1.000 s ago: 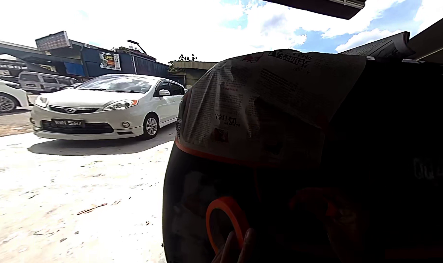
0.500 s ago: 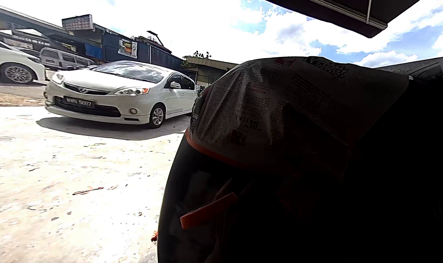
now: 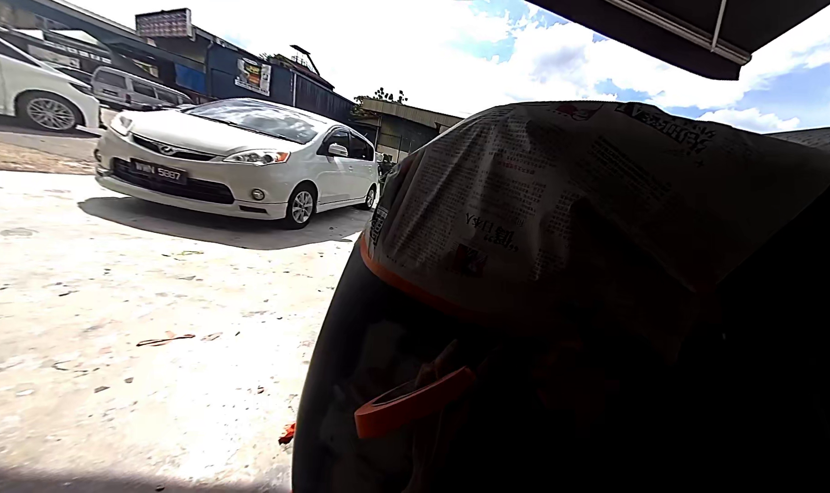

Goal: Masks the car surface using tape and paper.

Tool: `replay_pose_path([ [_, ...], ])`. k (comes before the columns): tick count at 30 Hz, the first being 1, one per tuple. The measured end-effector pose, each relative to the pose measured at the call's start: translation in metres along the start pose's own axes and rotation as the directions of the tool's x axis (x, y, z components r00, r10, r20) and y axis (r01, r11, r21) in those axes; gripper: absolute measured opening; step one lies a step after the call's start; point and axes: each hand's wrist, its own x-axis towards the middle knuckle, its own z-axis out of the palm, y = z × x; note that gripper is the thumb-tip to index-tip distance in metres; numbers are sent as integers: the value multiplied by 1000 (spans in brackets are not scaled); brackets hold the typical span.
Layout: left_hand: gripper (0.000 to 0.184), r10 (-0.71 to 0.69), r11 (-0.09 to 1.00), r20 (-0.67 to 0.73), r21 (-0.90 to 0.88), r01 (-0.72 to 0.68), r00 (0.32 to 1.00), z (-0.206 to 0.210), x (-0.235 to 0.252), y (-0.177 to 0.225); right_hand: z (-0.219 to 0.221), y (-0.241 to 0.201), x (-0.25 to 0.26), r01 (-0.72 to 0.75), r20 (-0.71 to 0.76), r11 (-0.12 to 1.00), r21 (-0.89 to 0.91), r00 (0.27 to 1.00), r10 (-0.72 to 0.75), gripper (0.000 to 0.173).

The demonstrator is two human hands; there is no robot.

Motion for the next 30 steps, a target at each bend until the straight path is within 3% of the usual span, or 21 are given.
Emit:
replay_pose_path([
  [10,49,-65,993,-27,92,68,997,8,6,13,9,1,-4,9,-44,992,-123,999,-14,20],
  [12,48,-88,992,-26,90,90,996,7,7,15,11,-4,-5,-28,-88,987,-160,996,14,16],
  [15,47,-102,989,-15,102,103,995,8,7,16,20,-2,-10,-91,-181,983,-160,982,61,25],
  [18,48,-109,987,-15,116,110,994,7,6,17,17,3,-3,-120,-221,983,-136,971,88,18],
  [30,48,-125,986,-14,113,126,992,8,6,19,9,-9,18,-291,-217,941,-171,943,252,12],
])
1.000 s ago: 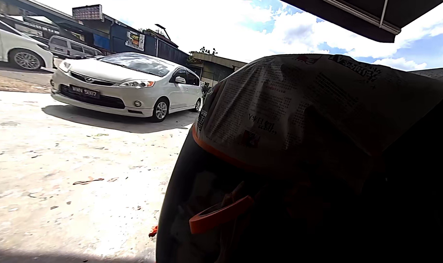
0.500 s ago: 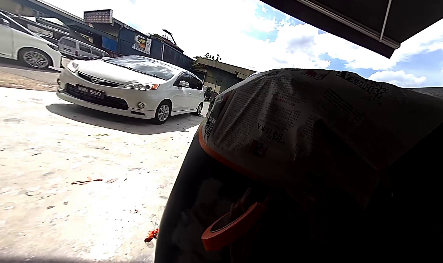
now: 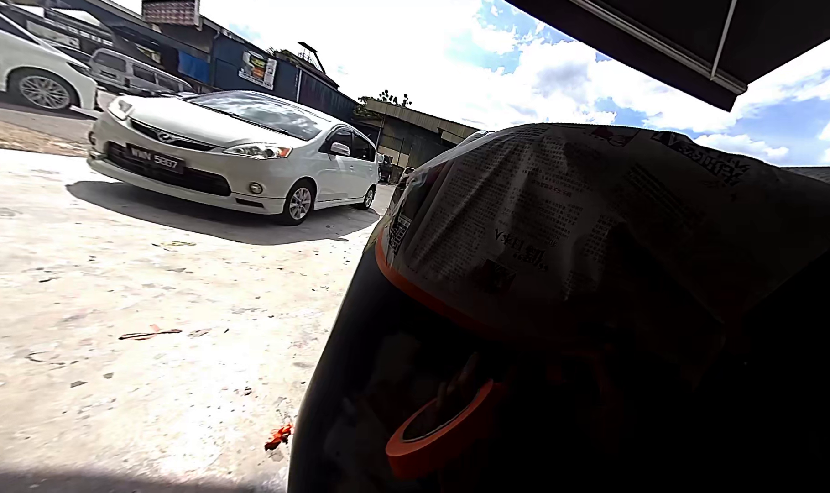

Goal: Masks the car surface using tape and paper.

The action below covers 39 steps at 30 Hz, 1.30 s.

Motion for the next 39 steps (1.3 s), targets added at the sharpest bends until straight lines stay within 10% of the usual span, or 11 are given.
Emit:
replay_pose_path([
  [13,48,41,999,-40,7,-41,998,3,0,-3,-22,-11,33,-342,173,933,112,931,321,35],
  [21,35,32,983,-68,-181,-44,997,-31,-7,-15,8,-4,-23,148,-55,985,-91,987,-153,20],
  [35,48,66,921,160,-389,2,985,-95,-7,-15,-21,-4,-57,-60,210,987,146,977,29,46],
  [39,88,124,783,542,-568,253,831,-122,2,2,-52,-48,-51,-449,388,498,741,893,228,59],
])
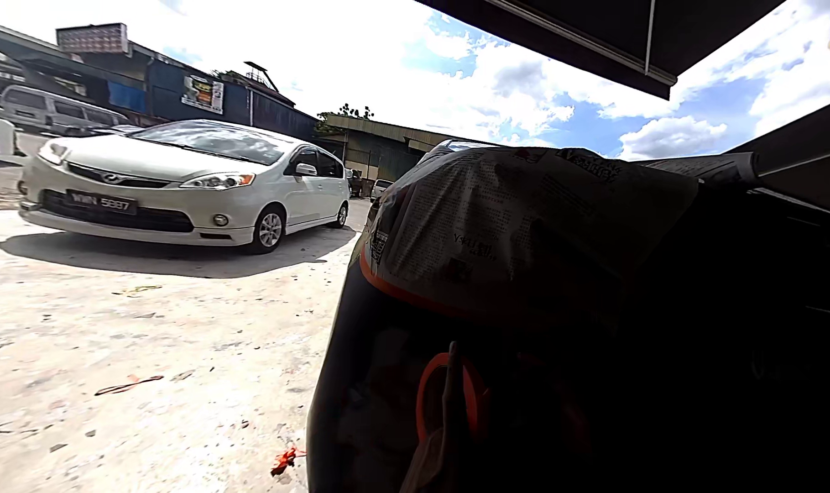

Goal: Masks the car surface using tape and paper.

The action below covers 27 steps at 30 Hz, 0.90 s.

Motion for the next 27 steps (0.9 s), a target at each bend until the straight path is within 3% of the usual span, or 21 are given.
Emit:
replay_pose_path([
  [1,92,-19,1000,71,-17,20,997,1,-1,3,7,-6,-6,-25,3,990,137,1000,25,55],
  [2,94,-26,999,130,-16,28,991,2,-2,6,13,-8,-10,-21,-16,976,218,1000,25,41],
  [4,95,-10,1000,212,-18,14,977,0,-3,6,19,-13,-15,7,-121,962,274,992,27,16],
  [7,65,-3,1000,255,19,-2,967,-9,-1,8,24,-23,-18,40,-348,997,69,937,-14,9],
  [10,36,-81,977,170,208,45,982,-10,5,15,27,-22,-25,121,-386,989,-89,911,-147,9],
  [12,31,14,948,95,314,-43,995,-5,3,17,28,-26,-22,50,-422,999,-1,906,-46,6],
  [14,23,259,841,17,488,-234,966,5,-6,18,26,-27,-15,-110,-467,981,162,867,175,6],
  [16,17,462,735,-10,564,-377,887,9,-18,21,21,-16,-7,-200,-590,958,203,756,283,5],
  [17,17,503,737,-22,532,-416,864,10,-24,24,15,-7,-3,-208,-640,957,204,711,291,6],
  [19,22,448,820,-82,435,-372,890,10,-27,23,14,0,-2,-159,-661,976,147,719,217,9],
  [21,36,266,910,-179,372,-185,947,12,-15,11,25,-3,-6,-95,-631,990,102,764,138,21],
  [24,59,3,968,-229,247,55,973,16,5,-10,38,-6,-8,-36,-567,989,144,816,113,74],
  [25,56,-44,976,-245,195,94,969,17,10,-14,41,-9,-7,-44,-555,977,206,817,154,78],
  [27,41,-64,986,-263,135,103,963,18,16,-19,48,-13,-6,-76,-539,955,288,811,227,64],
])
